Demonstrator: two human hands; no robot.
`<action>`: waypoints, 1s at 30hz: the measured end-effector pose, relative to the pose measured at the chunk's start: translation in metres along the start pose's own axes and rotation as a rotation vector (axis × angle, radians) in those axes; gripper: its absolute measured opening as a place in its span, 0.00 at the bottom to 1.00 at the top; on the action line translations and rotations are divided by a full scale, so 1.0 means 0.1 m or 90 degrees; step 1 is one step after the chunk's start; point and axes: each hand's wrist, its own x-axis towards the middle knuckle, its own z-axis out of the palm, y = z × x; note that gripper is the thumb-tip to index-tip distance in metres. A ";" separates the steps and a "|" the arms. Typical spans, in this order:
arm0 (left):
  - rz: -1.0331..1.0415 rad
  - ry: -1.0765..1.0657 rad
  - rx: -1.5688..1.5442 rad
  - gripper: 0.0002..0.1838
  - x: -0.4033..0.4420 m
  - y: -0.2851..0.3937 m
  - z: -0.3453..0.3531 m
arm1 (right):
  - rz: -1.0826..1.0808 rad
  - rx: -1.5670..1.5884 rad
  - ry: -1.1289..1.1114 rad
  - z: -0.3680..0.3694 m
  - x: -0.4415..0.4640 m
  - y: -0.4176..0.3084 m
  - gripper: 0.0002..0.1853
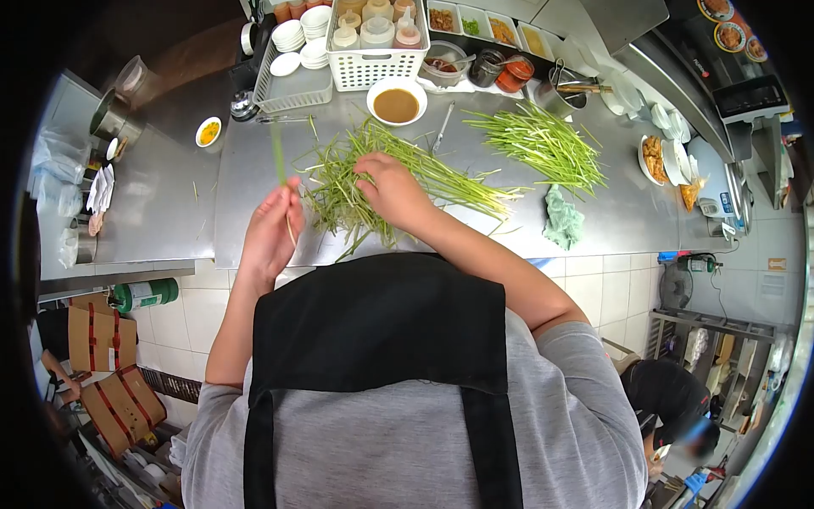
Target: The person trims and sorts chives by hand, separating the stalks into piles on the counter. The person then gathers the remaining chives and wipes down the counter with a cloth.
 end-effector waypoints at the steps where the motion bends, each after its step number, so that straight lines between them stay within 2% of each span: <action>1: 0.014 -0.043 -0.086 0.13 0.05 0.00 -0.02 | 0.005 0.002 0.000 -0.03 0.01 -0.09 0.14; 2: 0.009 -0.043 -0.084 0.13 0.10 -0.01 0.01 | 0.124 0.086 -0.091 -0.09 0.03 -0.21 0.13; 3: 0.063 -0.059 -0.114 0.13 0.13 -0.02 0.11 | 0.245 0.171 -0.180 -0.11 0.02 -0.27 0.13; 4: 0.116 -0.077 -0.143 0.14 0.17 -0.05 0.20 | 0.252 0.170 -0.175 -0.08 -0.02 -0.29 0.13; 6: 0.114 -0.102 -0.146 0.14 0.25 -0.13 0.27 | 0.294 0.480 -0.171 0.01 -0.07 -0.33 0.10; 12: 0.081 -0.118 -0.132 0.15 0.26 -0.39 0.61 | 0.306 0.422 -0.132 -0.17 -0.28 -0.22 0.10; 14: 0.072 -0.132 -0.143 0.15 0.30 -0.43 0.64 | 0.305 0.275 -0.149 -0.43 -0.37 -0.14 0.08; 16: 0.099 -0.192 -0.152 0.17 0.34 -0.40 0.68 | 0.256 0.161 -0.091 -0.69 -0.54 0.09 0.08; 17: 0.121 -0.145 -0.131 0.18 0.32 -0.35 0.75 | 0.255 0.130 -0.073 -0.83 -0.63 0.28 0.09; 23: 0.235 -0.157 -0.125 0.18 0.24 -0.19 0.84 | 0.353 -0.148 0.126 -2.09 -1.07 1.38 0.13; 25: 0.248 -0.148 -0.128 0.19 0.19 -0.27 0.84 | 0.255 -0.299 0.167 -2.53 -1.23 1.93 0.14; 27: 0.262 -0.139 -0.129 0.19 0.12 -0.38 0.87 | 0.282 -0.723 0.232 -2.73 -1.25 1.74 0.18; 30: 0.260 -0.037 -0.112 0.20 0.02 -0.60 0.92 | 0.285 -0.623 0.219 -2.63 -1.18 1.62 0.22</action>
